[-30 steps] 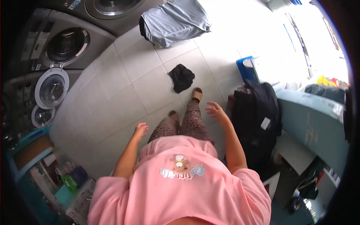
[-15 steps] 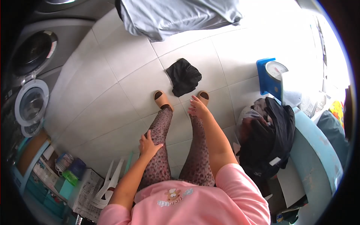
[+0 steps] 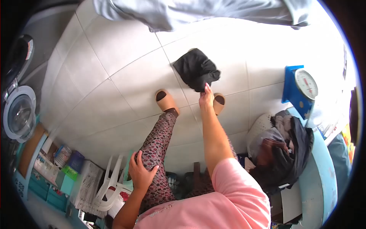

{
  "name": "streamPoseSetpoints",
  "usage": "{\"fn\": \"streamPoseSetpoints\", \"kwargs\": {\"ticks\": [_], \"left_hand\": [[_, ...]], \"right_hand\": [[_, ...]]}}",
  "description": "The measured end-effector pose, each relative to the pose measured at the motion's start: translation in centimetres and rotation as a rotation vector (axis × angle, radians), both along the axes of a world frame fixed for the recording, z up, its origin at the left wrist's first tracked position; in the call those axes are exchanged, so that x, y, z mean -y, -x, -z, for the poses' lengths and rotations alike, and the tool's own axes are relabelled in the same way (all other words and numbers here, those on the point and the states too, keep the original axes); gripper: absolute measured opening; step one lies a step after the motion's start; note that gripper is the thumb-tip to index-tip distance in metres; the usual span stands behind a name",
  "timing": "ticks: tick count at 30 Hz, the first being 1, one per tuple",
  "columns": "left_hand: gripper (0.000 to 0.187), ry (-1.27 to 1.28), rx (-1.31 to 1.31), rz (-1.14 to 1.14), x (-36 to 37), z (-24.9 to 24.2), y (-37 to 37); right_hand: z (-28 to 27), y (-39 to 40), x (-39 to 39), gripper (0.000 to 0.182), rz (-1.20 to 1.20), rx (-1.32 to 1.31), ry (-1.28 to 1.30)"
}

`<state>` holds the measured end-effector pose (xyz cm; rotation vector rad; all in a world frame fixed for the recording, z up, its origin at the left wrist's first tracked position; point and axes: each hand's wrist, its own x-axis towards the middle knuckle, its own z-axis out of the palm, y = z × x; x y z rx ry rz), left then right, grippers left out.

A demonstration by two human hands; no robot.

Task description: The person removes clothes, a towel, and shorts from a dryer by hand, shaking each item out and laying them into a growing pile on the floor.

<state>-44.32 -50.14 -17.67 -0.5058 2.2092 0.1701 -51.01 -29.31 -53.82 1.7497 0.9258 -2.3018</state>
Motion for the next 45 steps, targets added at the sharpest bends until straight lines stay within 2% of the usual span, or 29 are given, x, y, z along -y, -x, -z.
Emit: {"fn": "streamPoseSetpoints", "kwargs": {"ticks": [1, 5, 6, 7, 9, 10, 11, 13, 15, 16, 18, 19, 20, 21, 23, 25, 27, 29, 30, 31, 33, 37, 39, 41, 43, 44, 45], "left_hand": [[0.081, -0.016, -0.025, -0.004, -0.1, -0.1, 0.1], [0.078, -0.085, 0.028, -0.017, 0.1, -0.8, -0.5], [0.076, -0.153, 0.017, -0.074, 0.4, -0.7, -0.9], [0.074, -0.222, 0.006, -0.129, 0.6, -0.5, -1.4], [0.068, -0.401, -0.272, -0.301, 1.0, 0.5, -2.0], [0.067, -0.539, -0.43, -0.379, 0.1, -0.8, -0.2], [0.066, -0.675, -0.586, -0.456, -1.8, -2.2, 1.9], [0.065, -0.829, -0.812, -0.137, -4.3, -10.5, 10.4], [0.055, -0.855, -0.864, 0.26, -4.6, -18.3, 15.8], [0.055, -0.85, -0.892, 0.264, -3.9, -19.5, 16.4], [0.043, -0.93, -0.559, 0.443, -2.5, -20.8, 17.9], [0.043, -0.921, -0.603, 0.464, -1.7, -21.8, 18.4], [0.039, -1.079, -0.499, 0.237, -0.8, -22.8, 18.8], [0.034, -1.229, -0.383, 0.009, 0.0, -23.7, 19.2], [0.03, -1.212, -0.544, 0.121, 1.9, -24.9, 19.5], [0.026, -1.116, -0.588, 0.27, 3.9, -24.2, 19.9], [0.022, -1.095, -0.64, 0.263, 5.5, -23.2, 21.4], [0.022, -1.112, -0.644, 0.102, 6.3, -23.0, 23.4], [0.017, -1.052, -0.734, 0.122, 6.4, -23.0, 24.7], [0.015, -1.062, -0.765, 0.129, 6.3, -23.0, 25.0], [0.015, -0.878, -0.86, 0.172, 6.3, -22.6, 27.8], [0.024, -0.715, -1.149, 0.214, 6.0, -22.4, 35.5], [0.025, -0.64, -1.177, 0.249, 5.9, -22.9, 38.2], [0.027, -0.565, -1.229, 0.279, 5.8, -22.8, 40.1], [0.029, -0.476, -1.185, 0.378, 6.4, -20.8, 40.5], [0.032, -0.457, -1.125, 0.415, 6.8, -19.4, 40.3], [0.032, -0.454, -1.112, 0.407, 7.1, -18.1, 39.6]], "right_hand": [[-2.6, 1.0, -0.4, 0.031, 0.142, 0.084, 0.027], [-15.6, 3.4, -2.6, 0.034, 0.089, -0.188, 0.167], [-23.0, 6.0, -2.5, 0.044, 0.101, -0.164, 0.323], [-27.8, 7.0, -2.5, 0.044, 0.095, -0.189, 0.313], [-36.0, 7.9, -2.2, 0.056, -0.439, -0.058, 0.017], [-39.5, 8.3, -2.6, 0.058, -0.608, -0.173, 0.048], [-41.1, 7.9, -3.1, 0.056, -0.789, -0.255, -0.028], [-49.7, 9.9, -2.6, 0.056, -0.975, -0.364, 0.087], [-56.7, 11.2, -1.6, 0.055, -1.046, -0.41, 0.147], [-59.2, 11.4, -1.1, 0.053, -1.107, -0.435, 0.212], [-62.4, 12.0, -0.9, 0.05, -1.158, -0.507, 0.13], [-63.7, 12.5, -0.9, 0.046, -1.188, -0.549, 0.065], [-64.6, 12.7, -1.0, 0.051, -1.239, -0.706, -0.137], [-65.2, 12.6, -1.0, 0.057, -1.352, -0.732, -0.327], [-68.1, 12.6, 0.1, 0.057, -1.775, -0.568, -0.854], [-65.7, 12.1, 0.8, 0.053, -1.828, -0.629, -0.949], [-62.7, 13.1, 0.9, 0.044, -1.802, -0.659, -1.22], [-60.8, 16.0, 1.4, 0.04, -1.697, -0.71, -1.287], [-59.9, 17.6, 1.6, 0.037, -1.601, -0.749, -1.337], [-59.5, 18.7, 2.0, 0.037, -1.604, -0.75, -1.331], [-58.4, 21.3, 2.6, 0.033, -1.441, -0.798, -1.46], [-57.9, 29.8, 4.1, 0.03, -1.336, -0.907, -1.561], [-57.9, 32.6, 4.8, 0.027, -1.249, -0.947, -1.647], [-57.7, 34.5, 5.3, 0.024, -1.253, -0.961, -1.711], [-55.4, 35.6, 5.5, 0.025, -1.364, -0.992, -1.71], [-54.0, 35.9, 5.4, 0.028, -1.494, -0.99, -1.635], [-52.7, 35.8, 5.3, 0.028, -1.506, -0.989, -1.62]]}}
